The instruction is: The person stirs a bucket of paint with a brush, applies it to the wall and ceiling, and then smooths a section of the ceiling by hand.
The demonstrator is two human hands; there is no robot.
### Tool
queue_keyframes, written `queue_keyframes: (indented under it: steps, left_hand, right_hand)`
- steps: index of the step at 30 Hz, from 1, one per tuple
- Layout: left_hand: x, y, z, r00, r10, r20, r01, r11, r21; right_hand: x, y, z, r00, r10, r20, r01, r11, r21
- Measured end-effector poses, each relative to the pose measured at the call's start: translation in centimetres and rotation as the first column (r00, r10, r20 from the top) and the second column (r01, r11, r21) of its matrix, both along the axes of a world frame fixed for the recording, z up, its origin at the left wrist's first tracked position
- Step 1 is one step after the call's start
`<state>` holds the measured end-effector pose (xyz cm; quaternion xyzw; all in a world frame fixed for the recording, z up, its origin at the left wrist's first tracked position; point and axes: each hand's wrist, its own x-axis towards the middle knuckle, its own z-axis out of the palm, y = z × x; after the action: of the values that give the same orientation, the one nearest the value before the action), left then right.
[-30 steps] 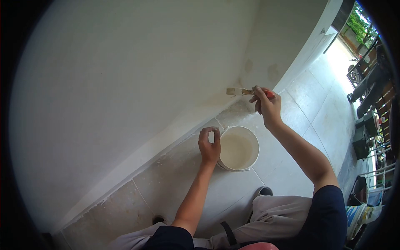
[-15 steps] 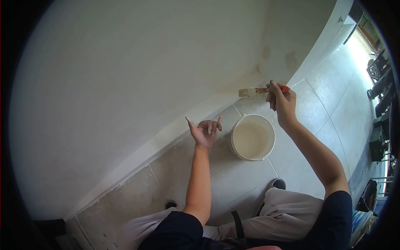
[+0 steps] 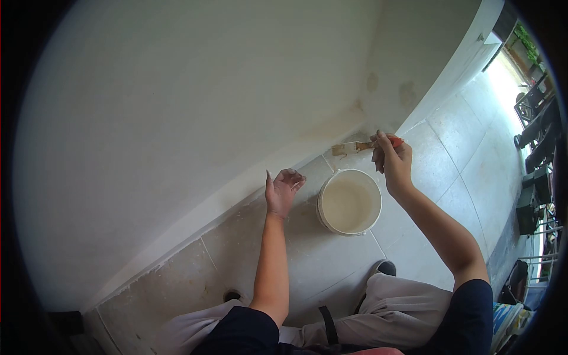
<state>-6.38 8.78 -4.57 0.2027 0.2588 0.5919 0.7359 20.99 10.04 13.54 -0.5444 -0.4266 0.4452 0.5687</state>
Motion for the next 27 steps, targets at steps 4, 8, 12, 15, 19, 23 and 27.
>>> queue_keyframes:
  steps: [4, 8, 12, 15, 19, 23, 27]
  left_hand:
    - [0.8, -0.4, -1.7, 0.979, -0.044, -0.197, 0.046, 0.999, 0.003]
    - [2.5, -0.7, -2.1, 0.852, -0.165, -0.497, 0.153, 0.986, -0.065]
    - [5.8, -1.4, 0.8, 0.729, -0.167, -0.663, 0.283, 0.957, 0.07]
    - [7.8, -2.1, 1.4, 0.679, -0.127, -0.723, 0.307, 0.944, 0.123]
    - [8.1, -2.0, 1.4, 0.678, -0.156, -0.718, 0.301, 0.951, 0.078]
    - [8.1, -1.9, 1.0, 0.682, -0.158, -0.714, 0.302, 0.95, 0.079]
    - [8.2, -2.2, 0.8, 0.684, -0.118, -0.719, 0.266, 0.959, 0.095]
  right_hand:
    - [0.1, -0.3, 0.5, 0.994, 0.109, 0.025, -0.109, 0.994, -0.015]
    - [-0.5, -0.1, 2.0, 0.97, 0.235, 0.061, -0.238, 0.97, 0.046]
    - [-3.6, 0.7, 5.1, 0.923, 0.325, 0.207, -0.37, 0.896, 0.246]
    - [-6.8, 2.3, 6.6, 0.822, 0.21, 0.528, -0.5, 0.711, 0.494]
    - [-10.5, 4.6, 6.7, 0.821, 0.029, 0.571, -0.475, 0.59, 0.653]
    - [-11.3, 5.2, 6.6, 0.757, 0.043, 0.652, -0.528, 0.627, 0.573]
    - [-12.0, 5.7, 6.2, 0.783, 0.043, 0.621, -0.493, 0.652, 0.576]
